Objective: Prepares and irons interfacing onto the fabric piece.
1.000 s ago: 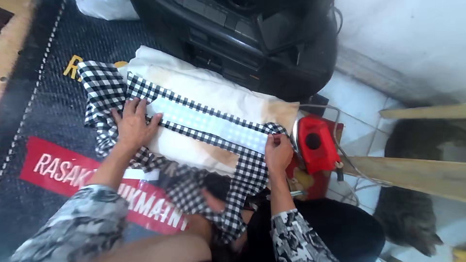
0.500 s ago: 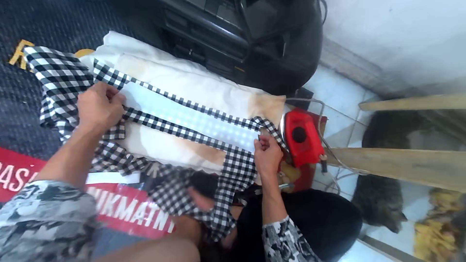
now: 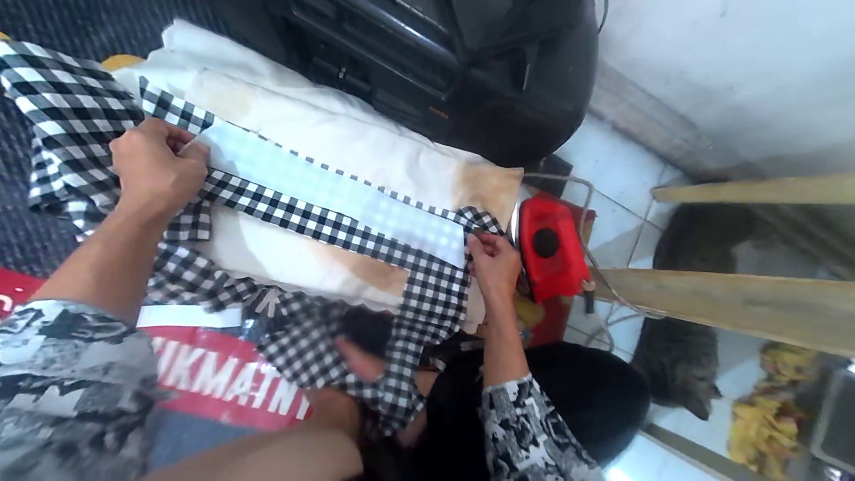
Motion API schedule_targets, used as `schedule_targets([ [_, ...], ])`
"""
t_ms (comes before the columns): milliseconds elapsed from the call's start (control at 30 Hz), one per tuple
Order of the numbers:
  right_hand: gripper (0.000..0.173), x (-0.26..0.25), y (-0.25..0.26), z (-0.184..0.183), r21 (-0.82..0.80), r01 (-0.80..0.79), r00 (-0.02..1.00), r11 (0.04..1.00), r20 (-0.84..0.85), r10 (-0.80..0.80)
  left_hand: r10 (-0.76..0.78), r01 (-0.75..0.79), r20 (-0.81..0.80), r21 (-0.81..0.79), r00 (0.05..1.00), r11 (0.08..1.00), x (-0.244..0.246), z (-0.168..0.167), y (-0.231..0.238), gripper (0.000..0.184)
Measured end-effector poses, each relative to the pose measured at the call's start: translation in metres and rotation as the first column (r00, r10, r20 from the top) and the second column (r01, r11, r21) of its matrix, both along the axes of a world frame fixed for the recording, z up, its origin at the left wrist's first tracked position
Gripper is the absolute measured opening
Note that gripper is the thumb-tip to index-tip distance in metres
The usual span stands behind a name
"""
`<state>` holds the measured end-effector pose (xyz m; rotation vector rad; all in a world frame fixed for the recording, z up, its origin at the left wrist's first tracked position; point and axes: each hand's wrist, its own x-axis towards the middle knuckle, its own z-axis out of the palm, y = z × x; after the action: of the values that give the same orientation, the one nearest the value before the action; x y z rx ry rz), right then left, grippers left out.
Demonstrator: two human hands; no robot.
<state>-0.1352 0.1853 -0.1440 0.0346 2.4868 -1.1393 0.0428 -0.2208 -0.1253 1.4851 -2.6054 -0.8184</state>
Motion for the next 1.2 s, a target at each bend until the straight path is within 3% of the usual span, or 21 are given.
schedule_targets([
  [233, 0.025, -0.003, 0.003, -0.004, 0.078, -0.128, 0.985, 0.989, -0.106, 0.136, 0.026, -0.025, -0.031, 0.036, 0.999, 0.999, 0.0, -0.001, 0.0, 0.039],
  [733, 0.024, 0.003, 0.003, 0.003, 0.189, -0.067, 0.989, 0.98, -0.12, 0.091, 0.059, -0.041, -0.153, 0.117, 0.986, 0.992, 0.0, -0.005, -0.005, 0.037],
  [967, 0.022, 0.005, 0.001, -0.001, 0.179, -0.01, 0.991, 0.984, -0.129, 0.034, 0.059, -0.044, -0.125, 0.116, 0.99, 0.992, -0.002, -0.006, -0.004, 0.036],
  [1200, 0.024, 0.006, 0.0, 0.0, 0.168, 0.013, 0.993, 0.986, -0.117, 0.007, 0.049, -0.031, -0.074, 0.225, 0.996, 0.974, 0.0, 0.001, -0.01, 0.039],
])
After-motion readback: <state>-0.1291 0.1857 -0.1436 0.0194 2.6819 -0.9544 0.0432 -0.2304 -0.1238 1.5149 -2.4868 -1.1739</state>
